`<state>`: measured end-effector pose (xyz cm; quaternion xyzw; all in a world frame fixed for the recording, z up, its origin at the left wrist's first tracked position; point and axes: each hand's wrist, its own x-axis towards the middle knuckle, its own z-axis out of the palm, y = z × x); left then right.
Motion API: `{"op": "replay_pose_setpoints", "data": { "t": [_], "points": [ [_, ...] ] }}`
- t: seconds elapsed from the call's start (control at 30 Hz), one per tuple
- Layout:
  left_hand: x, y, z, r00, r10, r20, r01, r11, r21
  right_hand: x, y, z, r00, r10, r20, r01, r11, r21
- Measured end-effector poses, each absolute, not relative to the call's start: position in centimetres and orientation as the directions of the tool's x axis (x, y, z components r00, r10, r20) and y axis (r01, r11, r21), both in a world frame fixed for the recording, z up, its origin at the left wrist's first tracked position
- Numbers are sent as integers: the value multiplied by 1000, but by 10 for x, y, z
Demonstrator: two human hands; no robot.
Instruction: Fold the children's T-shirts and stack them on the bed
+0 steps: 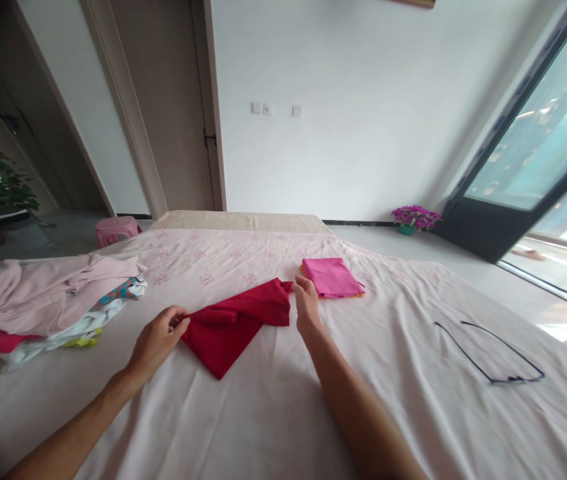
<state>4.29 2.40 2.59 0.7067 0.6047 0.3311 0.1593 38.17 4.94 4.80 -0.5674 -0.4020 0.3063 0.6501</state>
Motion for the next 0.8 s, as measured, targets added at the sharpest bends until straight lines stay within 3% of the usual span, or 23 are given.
{"op": "replay_pose_setpoints", "data": {
  "t": [0.03, 0.1, 0.2, 0.3, 0.37, 0.47, 0.53, 0.57, 0.67, 0.8],
  "points": [
    [41, 25, 26, 43, 954, 298, 762, -224, 607, 378, 44, 47, 418, 873, 251, 176, 193, -965],
    [37, 27, 26, 41, 940, 338, 797, -235, 556, 369, 35, 48, 108, 924, 367, 425, 291, -857],
    [31, 29, 23, 55, 891, 451, 826, -294, 481, 358, 27, 51, -306, 896, 320, 723, 438, -535],
    [22, 31, 24, 91, 778, 621, 821, -412, 396, 353, 26, 50, -323, 923, 209, 870, 376, -319],
    [16, 31, 31, 151, 671, 725, 814, -501, 294, 351, 27, 51, -247, 947, 205, 889, 306, -340],
    [5, 32, 48, 229, 493, 839, 788, -600, 137, 349, 26, 63, -130, 968, 216, 724, 241, -646],
    [-4, 33, 62, 228, 393, 891, 776, -626, 78, 347, 23, 77, -71, 992, 105, 419, 126, -899],
    [-9, 34, 69, 219, 357, 908, 778, -626, 58, 346, 21, 84, -75, 996, 40, 235, 57, -970],
    [-18, 35, 86, 181, 340, 923, 814, -578, 53, 343, 17, 98, -131, 988, -78, -201, -104, -974],
    [-3, 26, 91, 92, 478, 874, 789, -570, 228, 340, 21, 95, -165, 919, -357, -378, -393, -838]
  ]
}}
